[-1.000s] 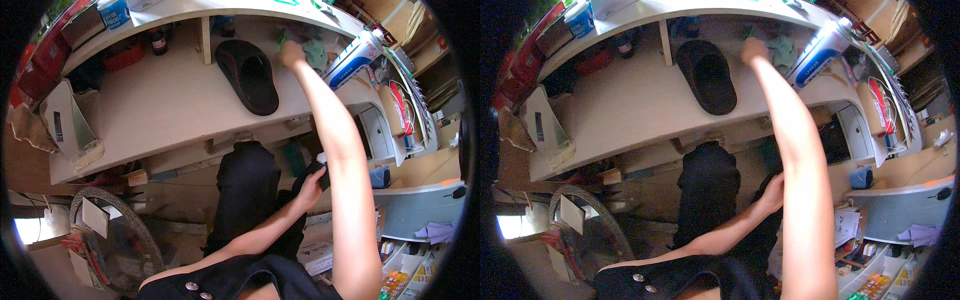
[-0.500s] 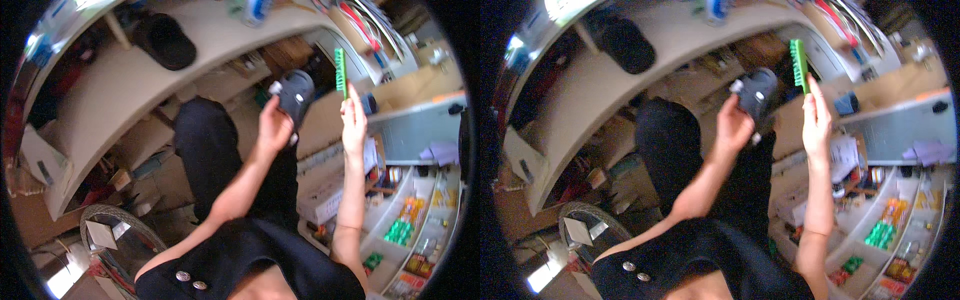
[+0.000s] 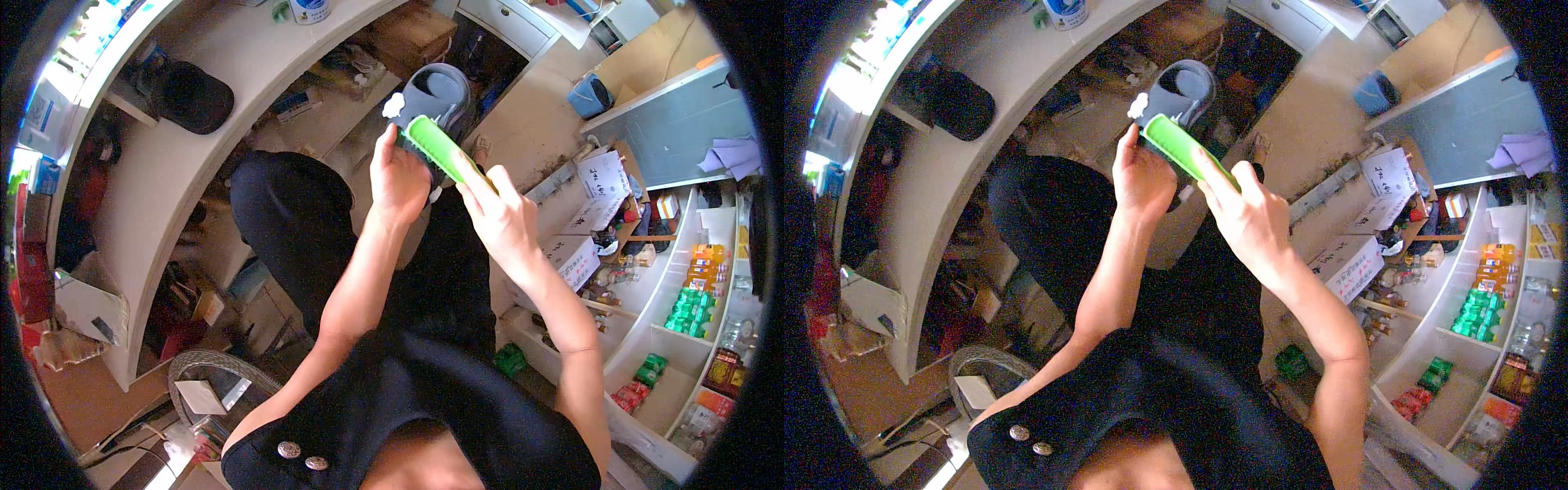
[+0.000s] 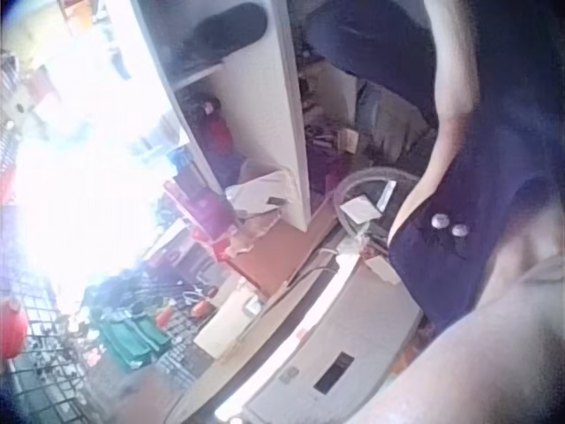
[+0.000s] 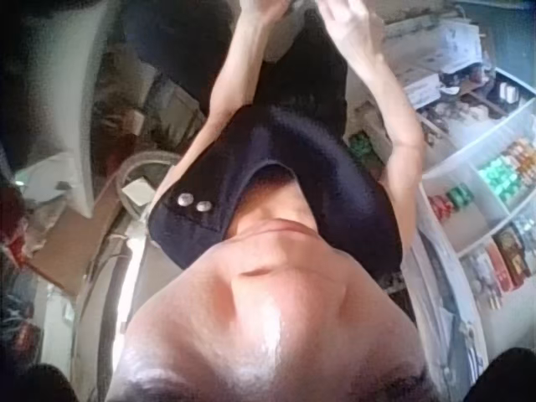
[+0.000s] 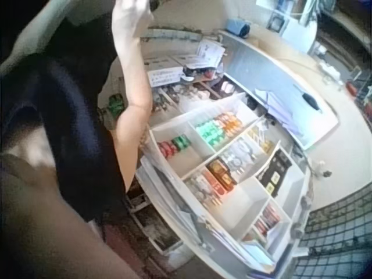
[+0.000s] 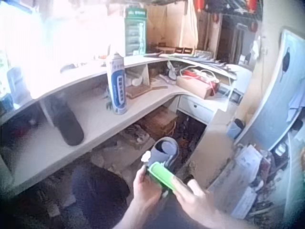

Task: The person cleans a pair of black slippers by spraying them with a cleaning agent, scrubbing with a green brush, and wiping with a cloth. The person handles one slipper at a time, rotating it to clean different surfaces, then places the cleaned slipper on a shelf.

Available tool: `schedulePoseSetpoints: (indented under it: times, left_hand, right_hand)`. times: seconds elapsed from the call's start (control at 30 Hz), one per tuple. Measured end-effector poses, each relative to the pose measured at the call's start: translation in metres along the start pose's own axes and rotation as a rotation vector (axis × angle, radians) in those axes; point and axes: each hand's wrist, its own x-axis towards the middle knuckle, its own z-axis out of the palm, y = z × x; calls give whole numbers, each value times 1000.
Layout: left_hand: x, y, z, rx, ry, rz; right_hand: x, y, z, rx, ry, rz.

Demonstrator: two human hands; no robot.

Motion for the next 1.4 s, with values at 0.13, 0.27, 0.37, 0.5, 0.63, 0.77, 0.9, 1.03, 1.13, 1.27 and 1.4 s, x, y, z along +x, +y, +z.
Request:
schedulePoseSetpoints:
  times: [0.13, 0.27, 0.37, 0.5, 0.63, 0.77, 0.9, 1.03, 1.13, 1.27, 1.4]
  left_hand:
    - [5, -7, 2, 93, 38, 19]
    - [1, -5, 3, 41, -12, 5]
    - [4, -8, -1, 347, -130, 61]
    - [-8, -7, -7, 730, -6, 53]
    - [-8, -1, -2, 943, -71, 156]
    - [-11, 0, -16, 1093, -52, 36]
    - [-6, -8, -11, 1064, -93, 154]
    - [-9, -5, -25, 1189, -94, 263]
    - [-5, 0, 2, 1029, -152, 81]
    - [-13, 2, 4, 707, -118, 34]
    - [-7, -2, -4, 510, -147, 31]
  right_hand:
    - [20, 26, -5, -5, 3, 175]
    - [20, 16, -15, 16, -16, 59]
    - [43, 25, -20, 191, 52, 176]
    - [49, 1, -35, 113, -85, 92]
    - [52, 11, -37, -62, -78, -4]
    - [48, 1, -46, -120, -210, -84]
    - [70, 28, -49, -266, -127, -128]
    - [56, 15, -43, -95, -228, -321]
    - [89, 52, -48, -246, -110, 5]
    - [66, 17, -44, -147, -131, -196]
    - [49, 11, -40, -10, -106, -226]
